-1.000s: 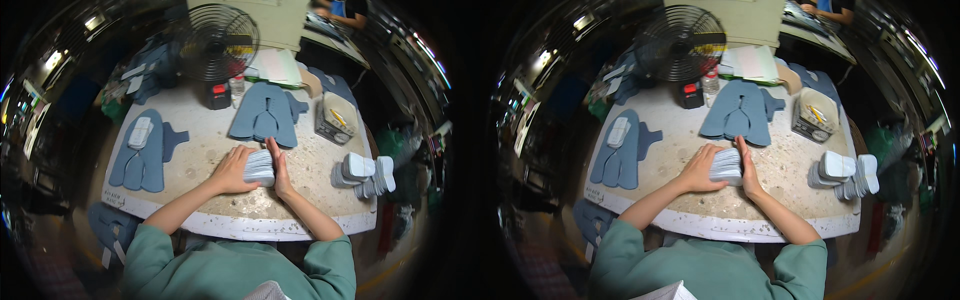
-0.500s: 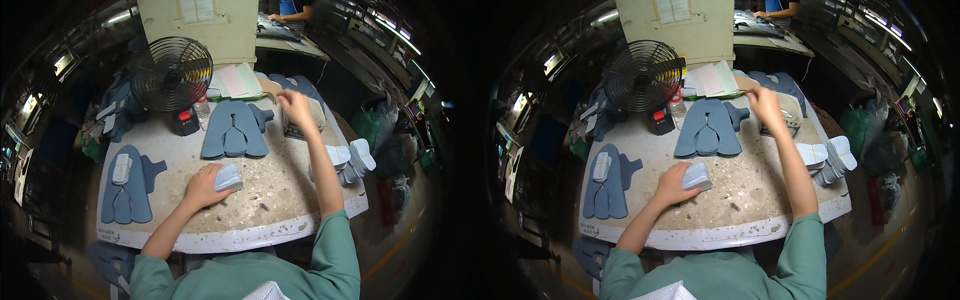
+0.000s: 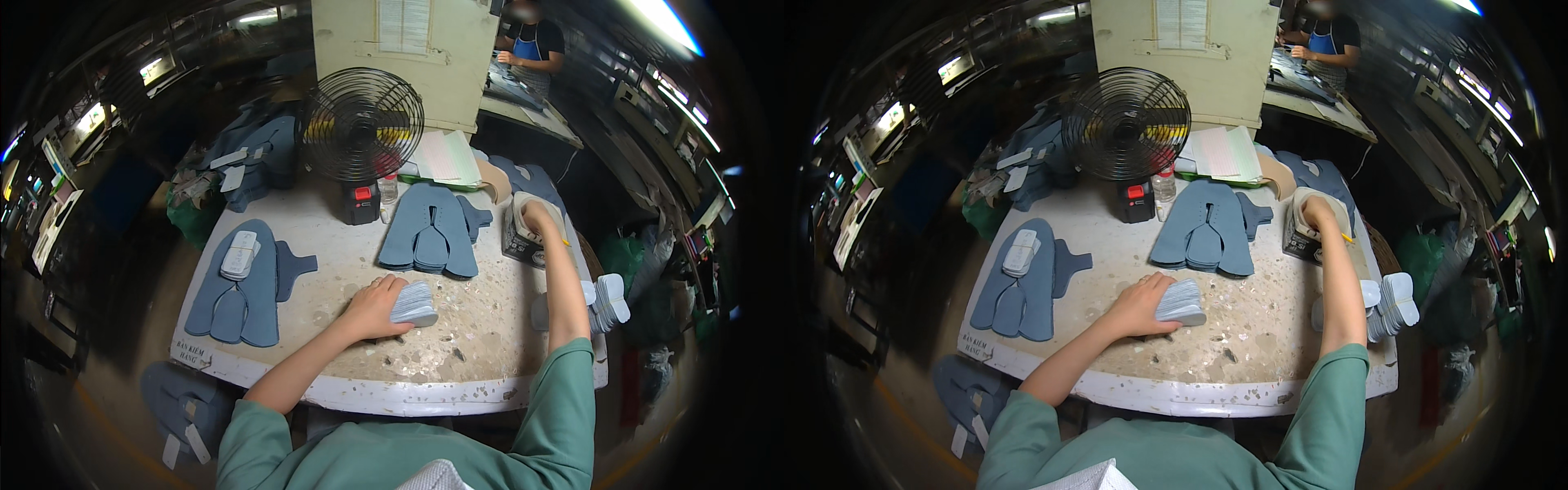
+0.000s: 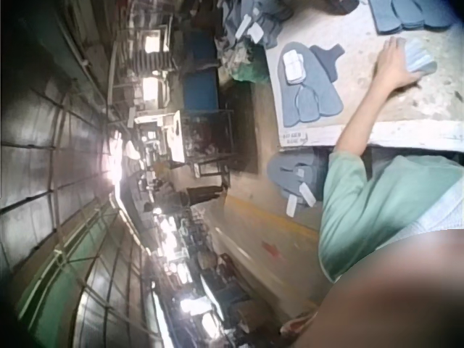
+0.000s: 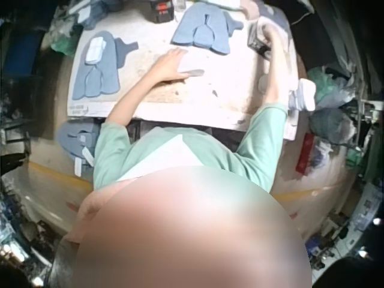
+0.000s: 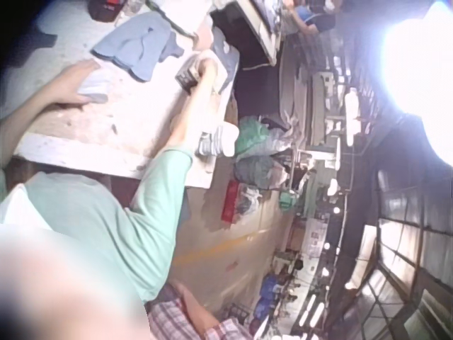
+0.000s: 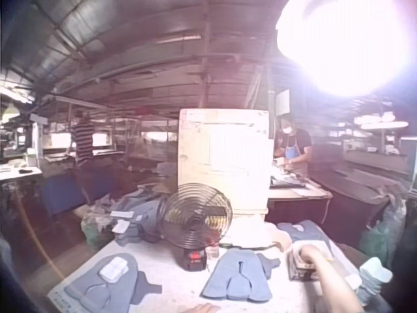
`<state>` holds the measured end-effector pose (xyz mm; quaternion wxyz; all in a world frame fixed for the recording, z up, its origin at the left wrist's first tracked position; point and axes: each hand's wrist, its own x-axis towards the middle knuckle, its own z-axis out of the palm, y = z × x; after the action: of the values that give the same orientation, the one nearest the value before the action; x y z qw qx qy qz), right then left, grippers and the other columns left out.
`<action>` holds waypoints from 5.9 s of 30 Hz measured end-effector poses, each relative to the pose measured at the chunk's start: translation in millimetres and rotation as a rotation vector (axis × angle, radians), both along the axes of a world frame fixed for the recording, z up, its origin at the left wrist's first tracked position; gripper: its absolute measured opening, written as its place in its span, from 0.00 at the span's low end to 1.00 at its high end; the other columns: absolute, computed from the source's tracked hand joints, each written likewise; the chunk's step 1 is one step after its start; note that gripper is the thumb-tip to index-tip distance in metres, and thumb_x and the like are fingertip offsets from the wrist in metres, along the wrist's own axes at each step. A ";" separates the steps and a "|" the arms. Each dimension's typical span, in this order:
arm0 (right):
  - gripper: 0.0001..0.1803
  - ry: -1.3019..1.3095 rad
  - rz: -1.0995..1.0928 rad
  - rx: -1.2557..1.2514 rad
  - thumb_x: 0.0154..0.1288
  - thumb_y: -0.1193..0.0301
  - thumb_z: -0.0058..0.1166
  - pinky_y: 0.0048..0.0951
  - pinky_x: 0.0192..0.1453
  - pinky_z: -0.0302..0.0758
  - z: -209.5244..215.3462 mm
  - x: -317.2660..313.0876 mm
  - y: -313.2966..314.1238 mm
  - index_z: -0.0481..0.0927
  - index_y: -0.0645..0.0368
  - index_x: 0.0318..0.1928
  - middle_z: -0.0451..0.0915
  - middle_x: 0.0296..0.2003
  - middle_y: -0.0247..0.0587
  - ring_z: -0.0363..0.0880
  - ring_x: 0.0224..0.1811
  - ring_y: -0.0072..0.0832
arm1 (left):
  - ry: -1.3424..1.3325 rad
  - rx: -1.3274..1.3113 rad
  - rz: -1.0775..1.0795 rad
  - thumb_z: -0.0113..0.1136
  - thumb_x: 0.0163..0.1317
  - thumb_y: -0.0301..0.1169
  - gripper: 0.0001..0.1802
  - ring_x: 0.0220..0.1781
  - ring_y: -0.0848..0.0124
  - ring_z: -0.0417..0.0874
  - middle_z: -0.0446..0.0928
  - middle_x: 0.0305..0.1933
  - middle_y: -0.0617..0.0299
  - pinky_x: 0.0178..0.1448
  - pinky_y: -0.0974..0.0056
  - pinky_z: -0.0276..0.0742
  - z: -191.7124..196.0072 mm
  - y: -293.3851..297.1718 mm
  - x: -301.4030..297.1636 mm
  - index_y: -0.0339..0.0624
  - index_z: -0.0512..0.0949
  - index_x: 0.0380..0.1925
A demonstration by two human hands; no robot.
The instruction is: The person repeatedly picks up small white insole-like pieces and blue fabric pieces, aligns them, and stacks them into neat piles on the table. The person occasionally reorganizes the stacks and moves them to the side.
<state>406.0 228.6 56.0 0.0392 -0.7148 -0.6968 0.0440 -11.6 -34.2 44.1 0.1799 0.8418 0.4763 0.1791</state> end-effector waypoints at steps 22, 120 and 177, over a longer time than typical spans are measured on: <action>0.13 1.100 0.249 0.383 0.68 0.74 0.49 0.16 0.23 0.66 99.5 -61.0 -75.8 0.79 0.62 0.51 0.80 0.27 0.34 0.76 0.21 0.17 | -0.261 -0.198 0.125 0.73 0.47 0.47 0.38 0.54 0.53 0.80 0.79 0.50 0.48 0.54 0.53 0.77 -10.7 10.2 0.1 0.39 0.73 0.55; 0.31 0.218 -0.275 1.011 0.49 0.70 0.70 0.44 0.56 0.71 43.2 -25.6 -304.6 0.79 0.51 0.57 0.74 0.50 0.46 0.73 0.54 0.44 | 0.130 0.066 1.318 0.71 0.41 0.56 0.44 0.57 0.48 0.78 0.77 0.56 0.44 0.60 0.50 0.74 -30.3 53.0 -287.7 0.41 0.74 0.55; 0.36 1.507 0.241 -0.217 0.69 0.71 0.54 0.18 0.43 0.71 9.2 -163.7 -239.2 0.54 0.56 0.74 0.78 0.24 0.27 0.74 0.26 0.14 | -1.713 -1.363 0.034 0.51 0.56 0.33 0.37 0.62 0.50 0.75 0.69 0.60 0.37 0.68 0.48 0.72 -26.9 -4.8 19.7 0.32 0.57 0.66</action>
<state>242.3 -10.6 65.3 0.4277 -0.4110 -0.5468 0.5909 8.1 -39.0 17.2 0.8771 0.1552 0.2037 0.4064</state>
